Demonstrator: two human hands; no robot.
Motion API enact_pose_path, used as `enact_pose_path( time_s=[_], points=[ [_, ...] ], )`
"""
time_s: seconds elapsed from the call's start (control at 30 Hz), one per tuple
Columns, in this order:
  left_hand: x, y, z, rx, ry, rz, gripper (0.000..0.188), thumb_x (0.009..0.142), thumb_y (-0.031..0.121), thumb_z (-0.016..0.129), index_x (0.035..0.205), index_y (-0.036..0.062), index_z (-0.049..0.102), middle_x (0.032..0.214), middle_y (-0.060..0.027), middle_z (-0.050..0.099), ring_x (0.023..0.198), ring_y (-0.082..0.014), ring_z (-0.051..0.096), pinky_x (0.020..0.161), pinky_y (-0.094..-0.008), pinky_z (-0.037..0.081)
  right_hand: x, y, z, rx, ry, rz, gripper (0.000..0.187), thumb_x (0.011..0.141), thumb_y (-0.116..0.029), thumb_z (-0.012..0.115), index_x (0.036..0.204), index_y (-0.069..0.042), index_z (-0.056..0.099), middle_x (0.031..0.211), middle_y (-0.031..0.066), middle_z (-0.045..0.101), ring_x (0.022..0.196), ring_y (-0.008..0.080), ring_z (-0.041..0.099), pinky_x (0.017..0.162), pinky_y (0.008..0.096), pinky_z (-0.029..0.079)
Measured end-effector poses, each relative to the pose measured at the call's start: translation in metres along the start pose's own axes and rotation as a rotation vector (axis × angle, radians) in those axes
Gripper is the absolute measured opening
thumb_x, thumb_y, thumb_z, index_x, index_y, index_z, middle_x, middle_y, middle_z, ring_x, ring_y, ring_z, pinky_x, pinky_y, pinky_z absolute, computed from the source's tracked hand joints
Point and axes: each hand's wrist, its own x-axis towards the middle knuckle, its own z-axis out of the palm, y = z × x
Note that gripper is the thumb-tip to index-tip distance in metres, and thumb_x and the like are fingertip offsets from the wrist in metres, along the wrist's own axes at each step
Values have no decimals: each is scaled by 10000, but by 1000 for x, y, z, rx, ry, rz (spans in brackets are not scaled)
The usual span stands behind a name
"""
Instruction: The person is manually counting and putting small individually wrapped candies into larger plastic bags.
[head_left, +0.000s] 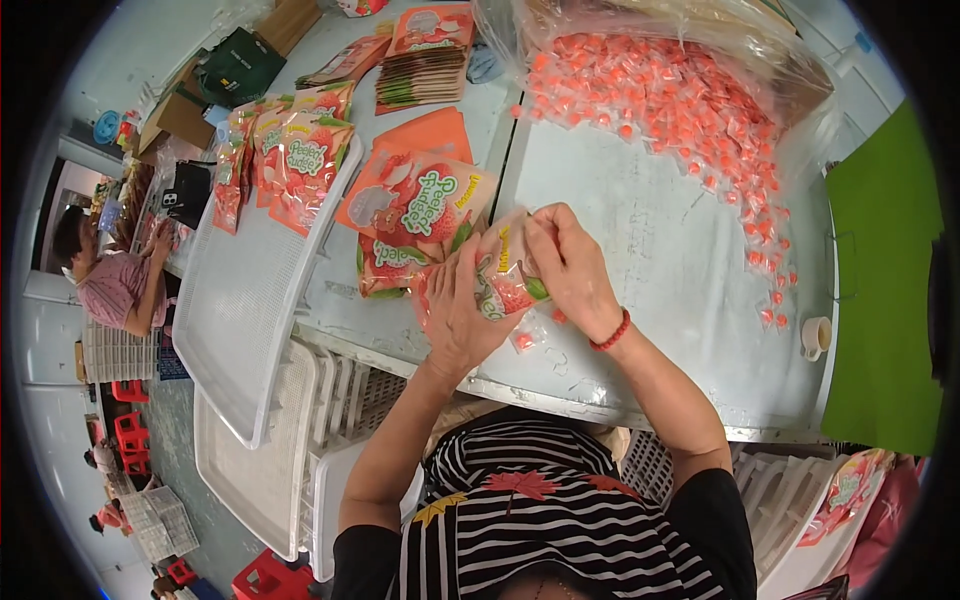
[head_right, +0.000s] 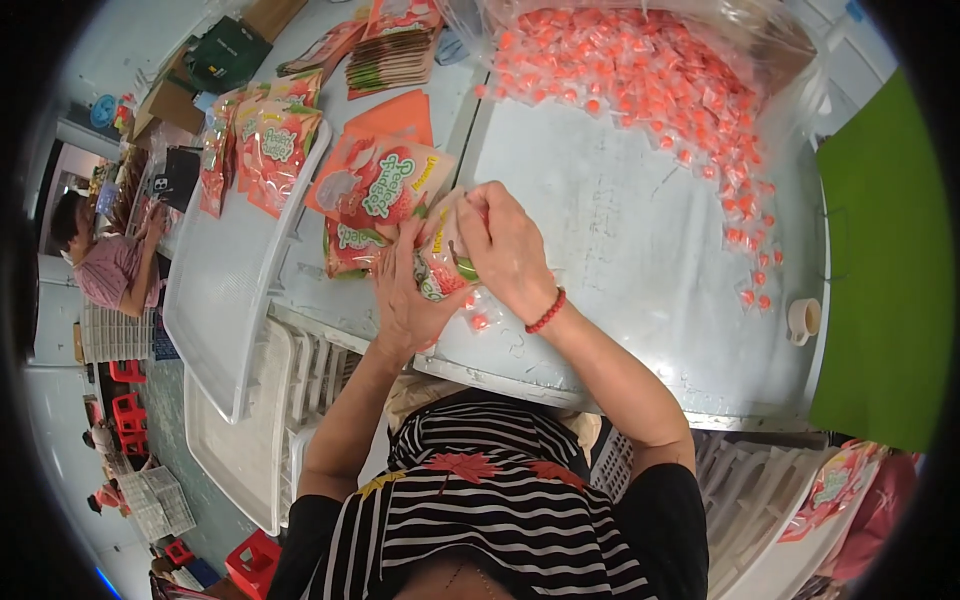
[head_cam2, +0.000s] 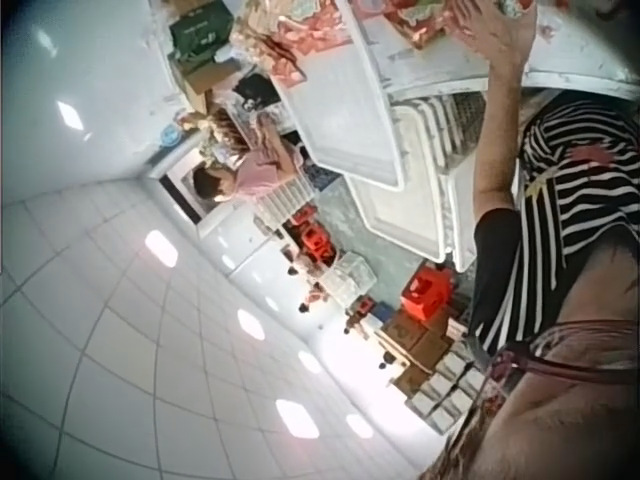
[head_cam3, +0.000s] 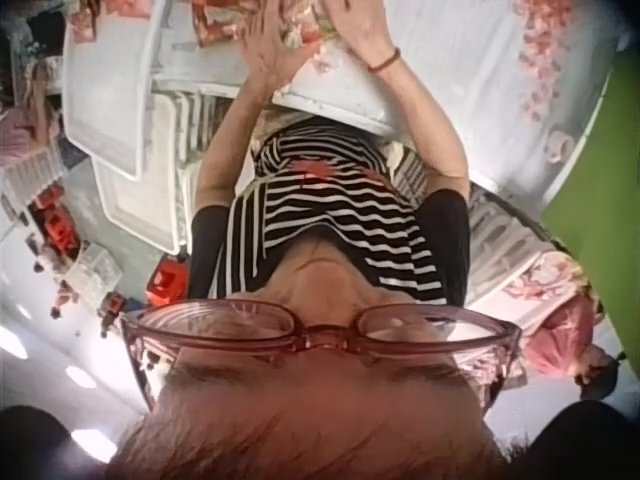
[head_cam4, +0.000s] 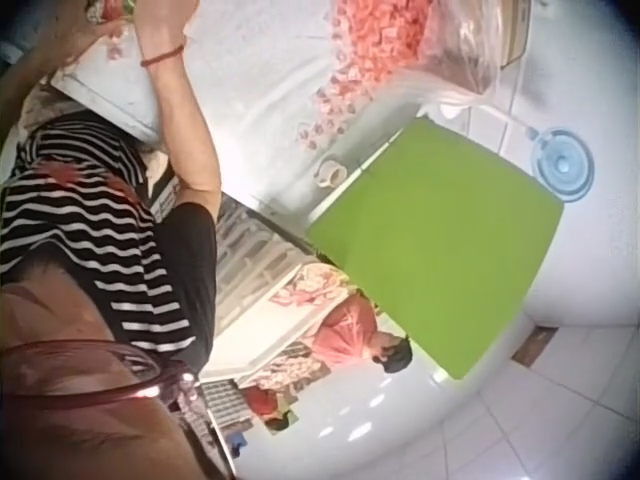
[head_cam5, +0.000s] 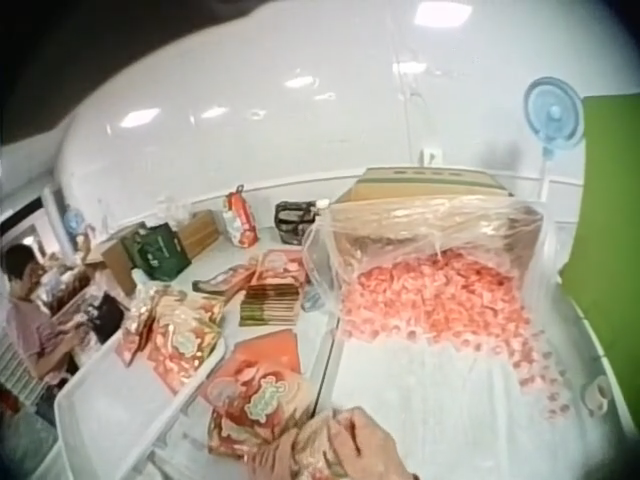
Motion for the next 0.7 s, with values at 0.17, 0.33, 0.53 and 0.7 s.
enact_pose_path(
  time_s=[0.17,0.33,0.53,0.7],
  points=[
    [7,4,1,-120,-1,-60,947,556,362,846,1336,52,407,1193,-136,583,1099,-296,556,942,-428,401,-14,-12,-1,28,-43,-42,380,992,-352,414,908,-3,538,853,120,607,843,220,579,795,333,445],
    [5,5,-12,-203,-43,-11,971,560,328,849,1355,40,373,1263,-167,534,1172,-318,514,970,-456,401,-12,-24,-4,-411,-190,-375,362,914,-339,534,788,-8,608,824,151,619,795,338,584,755,428,406],
    [13,5,-17,-249,-61,144,1037,547,290,845,1381,4,300,1335,-201,439,1183,-372,479,1001,-469,365,-7,-38,0,-522,-358,-373,343,849,-356,627,788,-19,628,777,118,606,756,278,567,780,411,366],
    [28,-2,-24,-334,-59,62,1070,548,276,846,1399,2,258,1344,-198,416,1177,-376,469,985,-464,379,3,-71,-6,-507,-182,-591,253,817,-255,680,797,-13,612,692,110,594,698,271,586,847,410,401]
  ],
)
